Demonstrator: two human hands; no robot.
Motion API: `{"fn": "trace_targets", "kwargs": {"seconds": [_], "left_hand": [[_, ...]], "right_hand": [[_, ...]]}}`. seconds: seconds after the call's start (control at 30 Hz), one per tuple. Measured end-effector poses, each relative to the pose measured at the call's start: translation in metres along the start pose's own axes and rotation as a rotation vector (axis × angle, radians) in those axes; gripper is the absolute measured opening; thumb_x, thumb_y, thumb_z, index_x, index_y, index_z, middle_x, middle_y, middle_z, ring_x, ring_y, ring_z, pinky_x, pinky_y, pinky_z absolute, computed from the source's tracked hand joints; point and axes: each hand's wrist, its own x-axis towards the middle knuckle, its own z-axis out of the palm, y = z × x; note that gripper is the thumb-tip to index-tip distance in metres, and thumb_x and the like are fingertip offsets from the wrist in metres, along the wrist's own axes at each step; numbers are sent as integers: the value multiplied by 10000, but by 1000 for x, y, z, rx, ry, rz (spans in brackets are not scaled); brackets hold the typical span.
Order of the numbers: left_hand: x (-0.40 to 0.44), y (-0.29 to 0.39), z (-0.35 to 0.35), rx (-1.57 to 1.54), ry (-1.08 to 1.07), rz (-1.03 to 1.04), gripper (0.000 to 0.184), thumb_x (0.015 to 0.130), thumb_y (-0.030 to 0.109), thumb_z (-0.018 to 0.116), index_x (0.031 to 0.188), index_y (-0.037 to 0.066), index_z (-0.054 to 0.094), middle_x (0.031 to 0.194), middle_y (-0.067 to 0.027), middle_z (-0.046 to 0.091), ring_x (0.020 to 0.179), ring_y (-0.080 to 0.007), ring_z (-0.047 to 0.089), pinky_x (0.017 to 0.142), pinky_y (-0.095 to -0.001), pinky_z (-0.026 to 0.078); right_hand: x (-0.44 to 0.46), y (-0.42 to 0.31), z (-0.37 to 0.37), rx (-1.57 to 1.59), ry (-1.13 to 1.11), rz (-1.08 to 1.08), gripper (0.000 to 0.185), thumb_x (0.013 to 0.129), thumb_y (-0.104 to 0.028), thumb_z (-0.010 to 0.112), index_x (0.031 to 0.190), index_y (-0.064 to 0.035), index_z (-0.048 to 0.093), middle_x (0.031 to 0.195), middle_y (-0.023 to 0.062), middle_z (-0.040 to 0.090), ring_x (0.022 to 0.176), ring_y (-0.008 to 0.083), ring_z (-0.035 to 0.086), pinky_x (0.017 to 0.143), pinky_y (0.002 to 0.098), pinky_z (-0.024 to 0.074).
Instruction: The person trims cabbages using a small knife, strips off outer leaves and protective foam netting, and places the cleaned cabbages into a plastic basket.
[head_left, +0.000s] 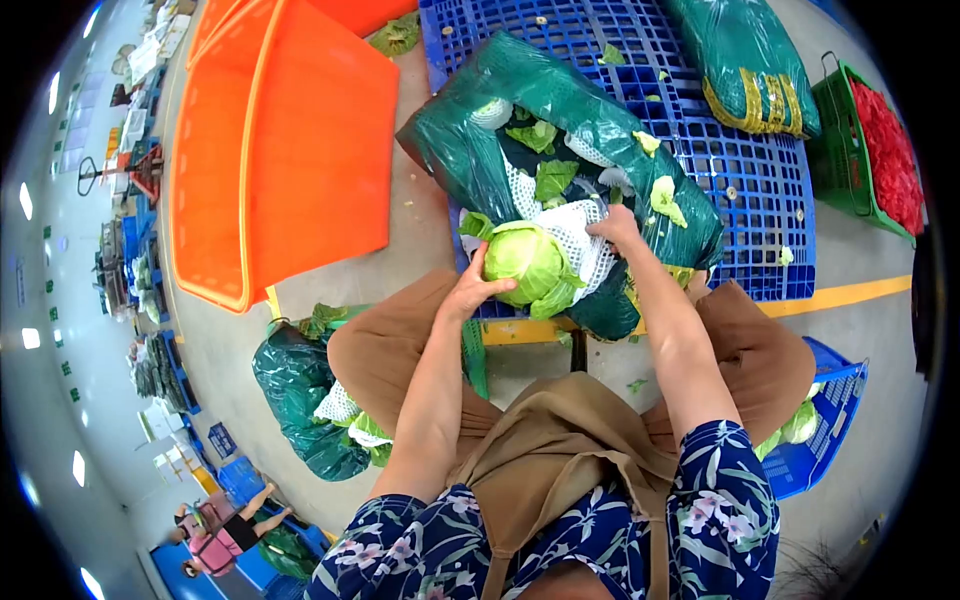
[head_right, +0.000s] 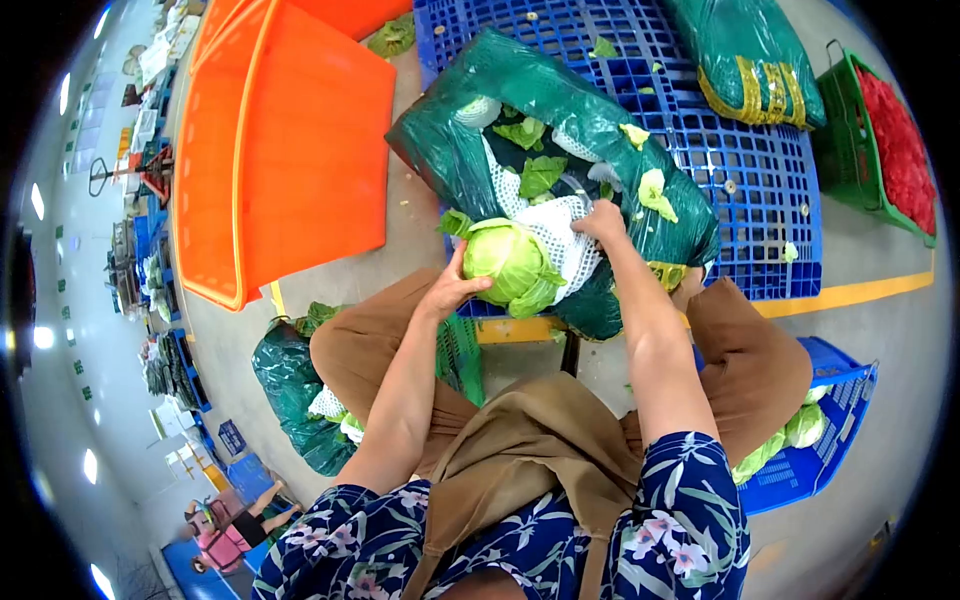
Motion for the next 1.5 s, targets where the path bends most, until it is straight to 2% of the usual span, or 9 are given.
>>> {"fn": "trace_targets", "kwargs": {"seconds": [0.2,0.33,0.53,0.67,0.7,0.83,0.93,1.0,1.5], "left_hand": [[-8,33,8,278,-57,-33,1116,588,231,863,1455,29,190,1373,-137,395,1274,-255,382,1059,-363,326],[4,23,37,618,110,127,1092,613,334,853,1443,42,206,1365,-174,371,1275,-294,357,1044,-381,339],[-11,13,63,626,311,238,1183,549,441,867,1432,0,215,1378,-231,293,1271,-354,337,1068,-415,294],[-15,-14,52,780,278,397,1187,542,420,874,1424,-22,215,1343,-217,313,1266,-347,340,1058,-395,313],[-17,-16,54,757,291,401,1157,524,344,882,1412,-7,228,1337,-223,322,1270,-351,336,1071,-396,298],[-16,-14,48,472,294,334,1117,546,316,882,1408,-3,247,1346,-207,334,1261,-314,359,1057,-388,322],[-15,-14,47,411,279,293,1117,554,320,882,1413,8,241,1358,-202,308,1266,-302,352,1051,-387,332],[-18,-6,53,443,291,287,1133,545,331,886,1414,5,236,1353,-199,307,1267,-307,347,1056,-391,328],[-14,-11,64,712,417,395,1106,494,344,875,1373,5,297,1275,-202,376,1207,-344,385,1039,-421,333]], "right_hand": [[-72,-77,-33,-393,348,-331,656,611,-395,831,1118,-48,601,1010,199,630,966,304,637,843,408,520],[-95,-94,15,-120,-63,-737,662,648,-454,789,1128,-34,611,1058,218,638,919,332,643,806,422,518],[-69,-73,46,-68,148,-577,457,723,-404,688,931,3,680,860,237,662,772,413,641,754,435,515],[-28,-29,34,362,126,111,424,773,-369,678,871,42,681,812,183,685,604,312,666,548,415,535],[-20,-16,29,321,146,96,458,743,-391,724,756,62,655,680,144,647,471,217,600,430,387,477],[-47,-16,-10,25,225,-1,604,700,-486,754,764,96,607,736,191,655,595,291,642,502,409,491],[-77,-6,3,-134,546,-481,361,787,-283,696,886,41,569,772,232,638,689,400,631,607,461,504],[-115,-15,16,-121,376,-565,254,818,-251,636,963,-63,545,752,225,639,757,428,632,666,501,514],[-137,-29,54,-619,304,-487,98,838,-69,510,900,-5,550,808,201,664,731,328,684,612,410,559]]}}
